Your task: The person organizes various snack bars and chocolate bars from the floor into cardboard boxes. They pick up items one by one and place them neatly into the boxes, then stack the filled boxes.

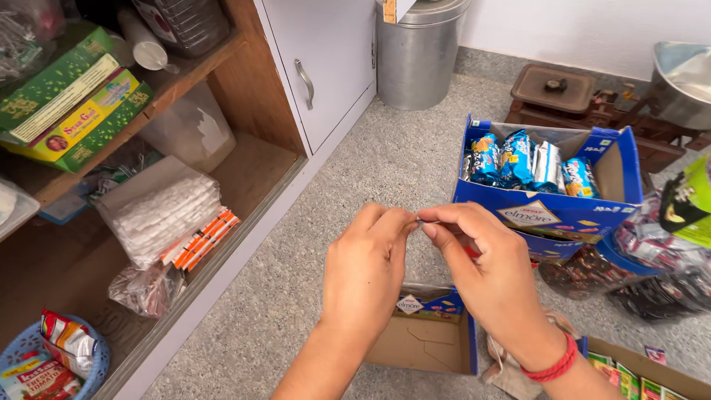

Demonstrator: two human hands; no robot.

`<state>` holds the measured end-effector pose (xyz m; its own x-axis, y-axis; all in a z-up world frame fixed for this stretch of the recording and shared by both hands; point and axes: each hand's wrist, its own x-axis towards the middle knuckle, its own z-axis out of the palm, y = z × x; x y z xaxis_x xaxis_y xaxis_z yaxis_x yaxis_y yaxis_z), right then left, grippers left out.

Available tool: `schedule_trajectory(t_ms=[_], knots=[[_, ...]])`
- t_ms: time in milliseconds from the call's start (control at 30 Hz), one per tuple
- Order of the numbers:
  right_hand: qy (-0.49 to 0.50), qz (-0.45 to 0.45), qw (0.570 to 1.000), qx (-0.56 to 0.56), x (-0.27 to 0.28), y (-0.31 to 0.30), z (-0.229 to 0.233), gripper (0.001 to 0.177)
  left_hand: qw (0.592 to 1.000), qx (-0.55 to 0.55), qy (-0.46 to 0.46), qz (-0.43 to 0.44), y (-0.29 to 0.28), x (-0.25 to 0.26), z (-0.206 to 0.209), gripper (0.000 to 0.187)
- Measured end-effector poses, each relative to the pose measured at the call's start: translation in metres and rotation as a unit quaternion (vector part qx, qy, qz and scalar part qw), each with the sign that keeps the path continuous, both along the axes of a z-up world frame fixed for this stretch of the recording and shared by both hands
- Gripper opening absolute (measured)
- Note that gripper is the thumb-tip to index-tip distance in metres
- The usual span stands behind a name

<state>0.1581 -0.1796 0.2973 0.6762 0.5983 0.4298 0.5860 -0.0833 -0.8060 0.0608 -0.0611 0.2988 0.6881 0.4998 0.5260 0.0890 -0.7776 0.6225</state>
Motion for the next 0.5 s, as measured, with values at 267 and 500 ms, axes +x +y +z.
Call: schedule_trajectory(t_ms=[267,500], knots=[[-0.099,-0.022,0.994,-0.043,0.022,0.01,-0.014,0.017,0.997,-0.048,-0.048,-0.047,0.009,0.025,-0.029,0.006],[-0.163,0.015,0.985,-0.06,0.037,0.031,-0.048,0.015,0.998,-0.022,-0.043,-0.039,0.029,0.025,-0.053,0.01]])
